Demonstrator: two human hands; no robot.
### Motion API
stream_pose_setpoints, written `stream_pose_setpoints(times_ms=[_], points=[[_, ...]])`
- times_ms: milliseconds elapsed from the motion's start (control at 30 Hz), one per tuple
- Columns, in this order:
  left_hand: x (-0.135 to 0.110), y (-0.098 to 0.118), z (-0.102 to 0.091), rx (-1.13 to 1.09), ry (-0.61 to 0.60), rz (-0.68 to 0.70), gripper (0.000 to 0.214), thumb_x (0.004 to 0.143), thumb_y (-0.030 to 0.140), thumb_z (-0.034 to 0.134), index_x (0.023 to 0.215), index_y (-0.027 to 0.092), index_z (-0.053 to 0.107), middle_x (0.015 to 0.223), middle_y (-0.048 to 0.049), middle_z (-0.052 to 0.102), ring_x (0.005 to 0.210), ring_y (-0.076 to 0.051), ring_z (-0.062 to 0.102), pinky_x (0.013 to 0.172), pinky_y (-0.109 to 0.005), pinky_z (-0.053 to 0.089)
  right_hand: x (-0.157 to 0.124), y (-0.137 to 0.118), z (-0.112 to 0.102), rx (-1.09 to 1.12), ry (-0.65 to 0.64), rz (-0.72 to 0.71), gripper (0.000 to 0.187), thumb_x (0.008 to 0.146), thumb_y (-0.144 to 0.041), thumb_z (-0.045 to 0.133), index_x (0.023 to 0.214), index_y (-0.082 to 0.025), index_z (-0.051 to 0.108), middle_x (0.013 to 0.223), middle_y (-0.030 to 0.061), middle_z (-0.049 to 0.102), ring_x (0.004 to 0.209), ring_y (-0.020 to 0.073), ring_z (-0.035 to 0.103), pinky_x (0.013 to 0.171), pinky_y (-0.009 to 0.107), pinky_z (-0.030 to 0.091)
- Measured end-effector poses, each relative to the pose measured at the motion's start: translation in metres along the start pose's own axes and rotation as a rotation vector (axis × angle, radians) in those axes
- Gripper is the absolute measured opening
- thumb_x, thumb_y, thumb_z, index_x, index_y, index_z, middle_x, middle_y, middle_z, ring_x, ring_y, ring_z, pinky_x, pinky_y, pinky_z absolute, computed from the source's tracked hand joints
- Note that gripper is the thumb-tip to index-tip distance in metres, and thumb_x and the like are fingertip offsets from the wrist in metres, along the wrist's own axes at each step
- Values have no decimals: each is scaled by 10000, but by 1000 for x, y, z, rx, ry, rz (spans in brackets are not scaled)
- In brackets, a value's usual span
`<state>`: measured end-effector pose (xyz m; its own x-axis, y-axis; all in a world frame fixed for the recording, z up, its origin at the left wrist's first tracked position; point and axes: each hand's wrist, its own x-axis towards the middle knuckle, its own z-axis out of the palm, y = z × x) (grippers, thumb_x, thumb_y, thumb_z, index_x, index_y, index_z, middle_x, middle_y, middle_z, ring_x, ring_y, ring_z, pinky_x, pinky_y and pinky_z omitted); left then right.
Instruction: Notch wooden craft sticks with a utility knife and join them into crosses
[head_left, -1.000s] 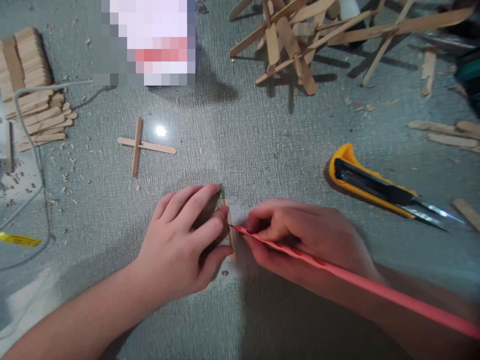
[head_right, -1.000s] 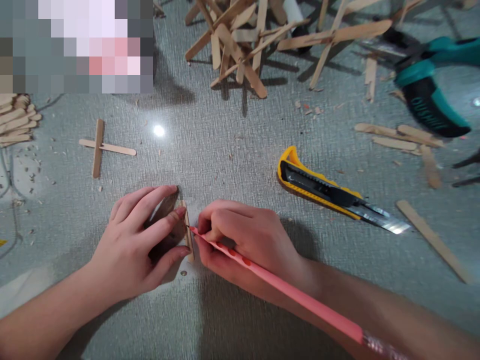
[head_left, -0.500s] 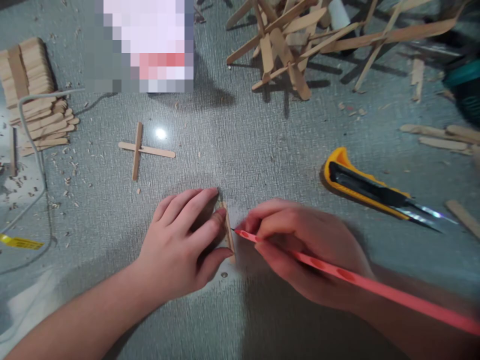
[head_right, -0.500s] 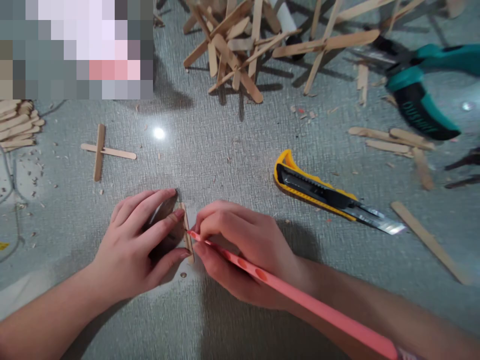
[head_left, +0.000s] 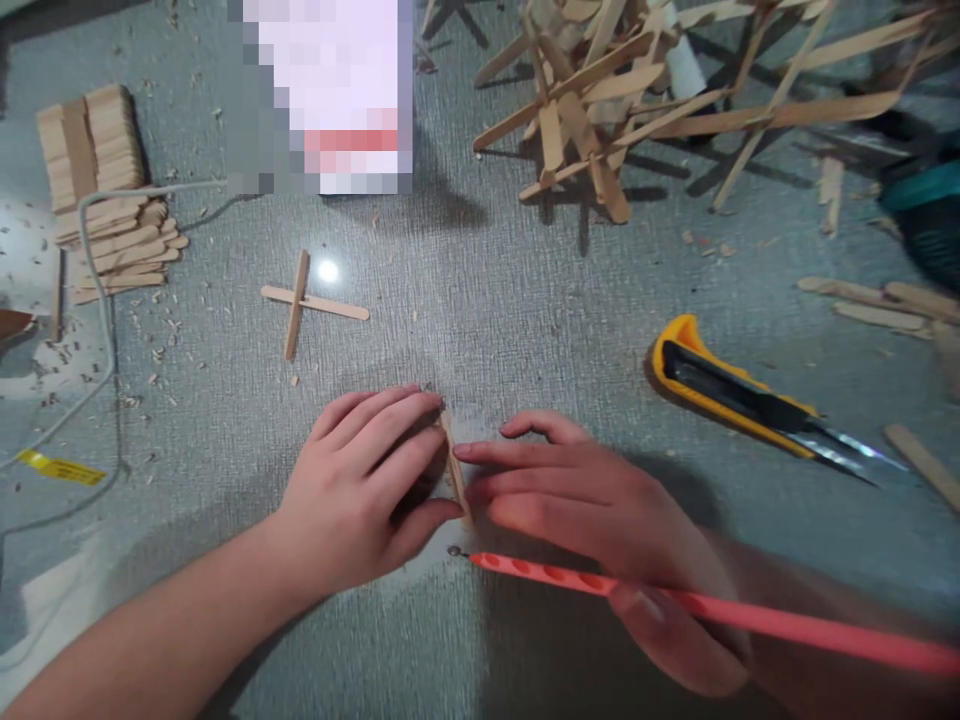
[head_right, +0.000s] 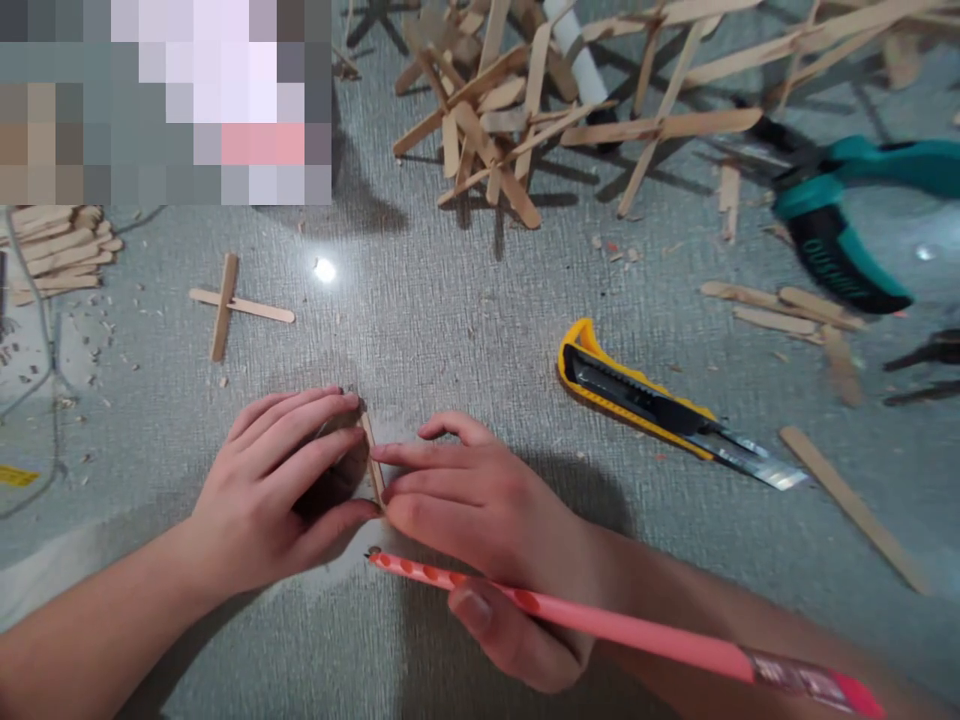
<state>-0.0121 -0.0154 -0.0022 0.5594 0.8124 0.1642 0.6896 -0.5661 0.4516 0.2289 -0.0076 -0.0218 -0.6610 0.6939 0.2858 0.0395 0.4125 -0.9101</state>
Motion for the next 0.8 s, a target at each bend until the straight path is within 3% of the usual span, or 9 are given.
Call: stream_pose_setpoints(times_ms=[300, 500, 600, 700, 800], points=[[-3, 10, -5, 339, 88, -2, 444, 899, 496, 692, 1100, 100, 697, 1182, -135, 754, 1125, -303, 705, 993, -441, 447, -3, 0, 5, -58, -41, -48, 492, 981, -461, 219, 1092, -183, 609, 994, 97, 737, 1191, 303, 655, 1071, 503, 319], [-4, 10, -3, 384, 106, -29, 481, 894, 594, 652, 967, 120, 688, 989, -130, 744, 1006, -314, 703, 934, -464, 454, -2, 3, 1, -45, -64, -34, 550, 1017, -487, 178, 1121, -181, 622, 1097, 125, 725, 1210, 288, 648, 1050, 479, 347], [-3, 7, -3, 275, 120, -2, 462, 900, 588, 647, 952, 129, 673, 987, -134, 714, 1027, -308, 674, 950, -474, 457, -1, 4, -8, -46, -124, -15, 559, 1017, -524, 209, 1165, -176, 622, 1310, 161, 672, 1337, 306, 568, 1114, 502, 306], [-1, 3, -4, 31, 76, 23, 222, 909, 384, 679, 910, 163, 664, 994, -91, 702, 951, -229, 656, 897, -418, 479, 1, 2, -14, -74, -206, 3, 557, 1025, -520, 215, 1209, -166, 605, 1459, 181, 588, 1451, 318, 457, 1180, 536, 219], [0, 0, -5, -80, 13, 9, 83, 890, 269, 696, 924, 196, 676, 988, -37, 717, 944, -209, 648, 865, -404, 459, 2, 0, -15, -68, -207, 61, 572, 1023, -552, 219, 1234, -169, 588, 1481, 176, 578, 1446, 322, 468, 1204, 554, 182]])
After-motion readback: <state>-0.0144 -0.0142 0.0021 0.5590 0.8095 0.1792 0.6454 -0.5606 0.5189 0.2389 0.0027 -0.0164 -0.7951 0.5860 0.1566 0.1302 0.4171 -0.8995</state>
